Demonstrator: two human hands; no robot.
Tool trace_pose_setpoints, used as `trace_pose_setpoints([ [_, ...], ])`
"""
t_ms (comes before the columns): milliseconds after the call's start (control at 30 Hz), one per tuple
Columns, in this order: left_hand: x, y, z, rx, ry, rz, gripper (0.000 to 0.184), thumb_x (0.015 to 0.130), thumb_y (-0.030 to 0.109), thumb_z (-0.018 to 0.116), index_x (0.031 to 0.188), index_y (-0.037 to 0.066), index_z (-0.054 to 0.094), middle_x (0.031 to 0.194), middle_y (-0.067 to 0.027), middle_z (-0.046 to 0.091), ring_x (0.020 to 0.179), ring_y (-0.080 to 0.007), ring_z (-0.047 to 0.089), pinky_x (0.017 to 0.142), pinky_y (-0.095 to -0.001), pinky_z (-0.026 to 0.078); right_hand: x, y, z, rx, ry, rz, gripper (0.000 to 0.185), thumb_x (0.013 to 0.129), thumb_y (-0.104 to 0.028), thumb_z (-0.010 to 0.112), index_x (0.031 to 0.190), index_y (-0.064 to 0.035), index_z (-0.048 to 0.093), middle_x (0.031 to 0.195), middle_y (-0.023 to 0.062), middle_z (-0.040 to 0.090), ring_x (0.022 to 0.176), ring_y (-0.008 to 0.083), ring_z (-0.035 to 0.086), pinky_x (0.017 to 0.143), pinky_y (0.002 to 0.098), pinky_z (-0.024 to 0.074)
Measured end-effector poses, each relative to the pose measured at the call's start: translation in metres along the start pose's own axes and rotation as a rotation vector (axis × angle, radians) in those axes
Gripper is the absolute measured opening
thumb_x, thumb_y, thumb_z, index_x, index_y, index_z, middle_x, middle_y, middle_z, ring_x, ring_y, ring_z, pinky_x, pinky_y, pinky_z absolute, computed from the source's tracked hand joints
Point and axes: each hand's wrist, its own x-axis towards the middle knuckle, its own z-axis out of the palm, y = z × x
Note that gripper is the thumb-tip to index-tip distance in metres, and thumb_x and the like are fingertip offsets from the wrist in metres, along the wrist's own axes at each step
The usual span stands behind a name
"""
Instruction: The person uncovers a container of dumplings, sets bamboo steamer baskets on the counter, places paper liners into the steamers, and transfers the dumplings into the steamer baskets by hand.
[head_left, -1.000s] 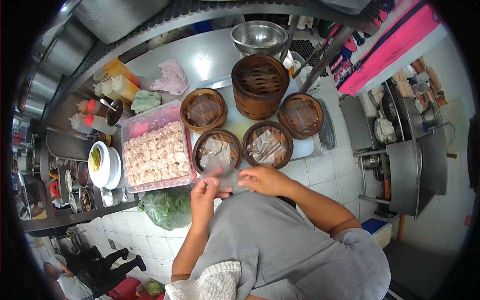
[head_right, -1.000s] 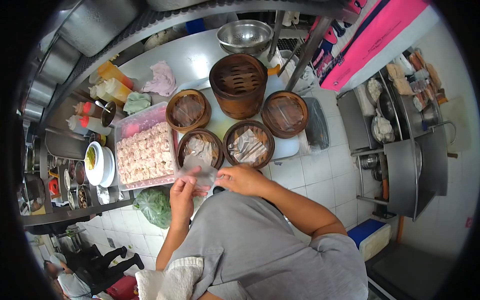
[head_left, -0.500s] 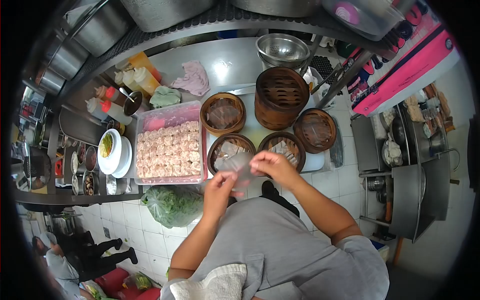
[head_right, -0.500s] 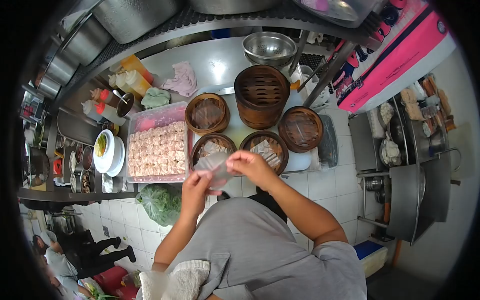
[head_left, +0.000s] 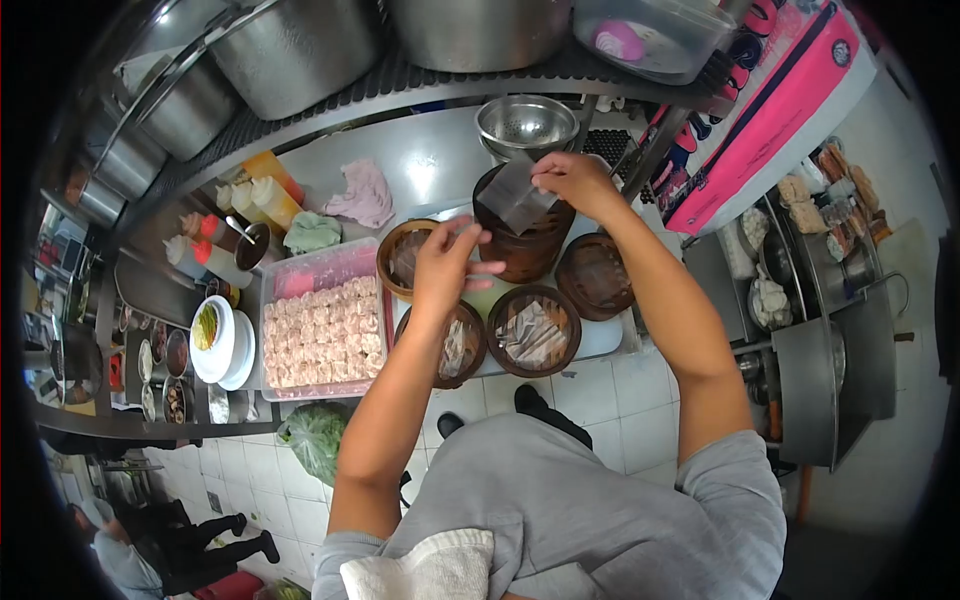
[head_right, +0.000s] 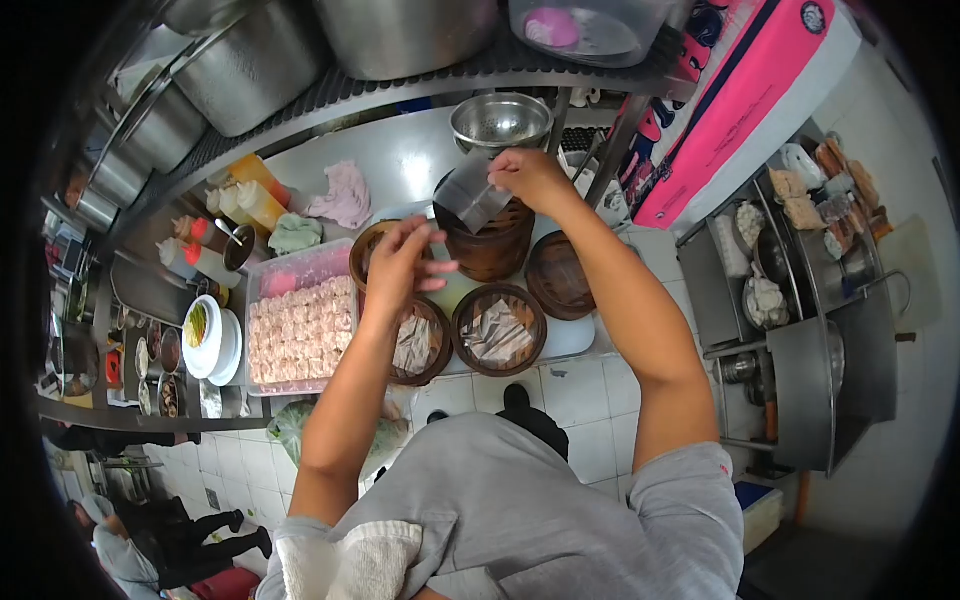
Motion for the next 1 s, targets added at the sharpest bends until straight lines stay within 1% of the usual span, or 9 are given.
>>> trace_pose_setpoints([
  [67, -0.007, -0.014, -0.011, 0.008, -0.007, -0.074, 0.036, 0.095, 0.026, 0.055, 0.121, 0.002, 0.052, 0.107, -0.0102, 0.063, 0.073, -0.0209, 0.07, 0.051, -0.0249, 0.054, 0.005, 0.013, 0.004, -0.098, -0.006, 0.005, 0.02, 0.08, -0.021, 0.067, 0.093, -0.006, 0.067, 0.084, 0.005, 0.069, 0.075, 0.0148, 0.065, 0.069, 0.0296, 0.0499],
  [167, -0.025, -0.025, -0.023, 0.004, 0.016, -0.091, 0.028, 0.095, 0.027, 0.056, 0.111, 0.004, 0.057, 0.105, -0.0084, 0.064, 0.074, -0.018, 0.069, 0.054, -0.0248, 0.054, 0.006, 0.007, 0.012, -0.539, 0.009, 0.086, 0.019, 0.08, -0.027, 0.064, 0.096, -0.0186, 0.069, 0.095, 0.0069, 0.069, 0.092, 0.0286, 0.065, 0.077, 0.0409, 0.0508],
  [567, -0.101, -0.04, -0.086, 0.028, 0.196, -0.05, 0.022, 0.095, 0.022, 0.055, 0.103, 0.003, 0.061, 0.104, -0.0085, 0.066, 0.079, -0.0171, 0.069, 0.056, -0.0246, 0.054, -0.016, -0.041, 0.025, -0.993, -0.021, 0.088, 0.037, 0.086, -0.034, 0.062, 0.112, -0.0078, 0.062, 0.103, 0.0167, 0.066, 0.095, 0.0355, 0.064, 0.081, 0.0455, 0.0516],
  [667, -0.126, -0.045, -0.106, 0.043, 0.332, -0.071, 0.023, 0.095, 0.023, 0.057, 0.105, 0.002, 0.062, 0.105, -0.008, 0.067, 0.081, -0.0165, 0.068, 0.06, -0.0255, 0.054, -0.024, -0.038, 0.012, -0.968, 0.175, -0.246, 0.041, 0.089, -0.039, 0.057, 0.114, -0.0075, 0.061, 0.102, 0.0175, 0.067, 0.093, 0.0354, 0.065, 0.078, 0.0463, 0.052],
  [767, -0.153, -0.048, -0.13, 0.143, 0.446, -0.049, 0.024, 0.094, 0.022, 0.059, 0.106, 0.002, 0.064, 0.103, -0.0077, 0.067, 0.082, -0.0145, 0.067, 0.069, -0.0263, 0.051, -0.039, -0.084, 0.013, -0.552, 0.217, -0.22, 0.039, 0.083, -0.035, 0.067, 0.109, -0.0061, 0.066, 0.096, 0.0144, 0.069, 0.083, 0.0289, 0.068, 0.074, 0.0379, 0.0523],
  [800, -0.161, -0.056, -0.144, 0.148, 0.492, -0.059, 0.024, 0.094, 0.022, 0.059, 0.106, 0.002, 0.064, 0.103, -0.0077, 0.067, 0.082, -0.0145, 0.067, 0.069, -0.0263, 0.051, -0.043, -0.09, 0.021, -0.401, 0.193, -0.243, 0.033, 0.082, -0.028, 0.07, 0.105, -0.0045, 0.067, 0.093, 0.0137, 0.069, 0.08, 0.0249, 0.068, 0.072, 0.0344, 0.0514],
  [867, -0.17, -0.078, -0.177, 0.537, 0.591, 0.096, 0.021, 0.092, 0.017, 0.062, 0.104, 0.0, 0.064, 0.101, -0.0084, 0.067, 0.081, -0.0138, 0.065, 0.069, -0.0255, 0.05, -0.05, -0.097, 0.047, -0.199, -0.03, -0.309, 0.031, 0.082, -0.025, 0.07, 0.104, -0.0028, 0.066, 0.089, 0.0134, 0.069, 0.077, 0.0227, 0.066, 0.07, 0.0328, 0.0509],
  [933, -0.177, -0.064, -0.184, 0.726, 0.637, 0.169, 0.02, 0.088, 0.012, 0.065, 0.103, -0.001, 0.064, 0.101, -0.0112, 0.067, 0.085, -0.0182, 0.065, 0.074, -0.0278, 0.05, -0.05, -0.1, 0.085, -0.2, -0.222, -0.369, 0.03, 0.082, -0.023, 0.07, 0.101, -0.0009, 0.065, 0.087, 0.0139, 0.067, 0.075, 0.0224, 0.065, 0.069, 0.0323, 0.0503],
  [1000, -0.18, -0.058, -0.202, 0.907, 0.637, 0.198, 0.022, 0.085, 0.011, 0.067, 0.102, -0.002, 0.064, 0.101, -0.014, 0.066, 0.091, -0.0252, 0.064, 0.082, -0.0322, 0.049, -0.041, -0.093, 0.134, -0.183, -0.311, -0.434, 0.03, 0.083, -0.024, 0.068, 0.099, 0.0001, 0.064, 0.086, 0.0164, 0.066, 0.078, 0.0293, 0.064, 0.07, 0.0375, 0.0497],
])
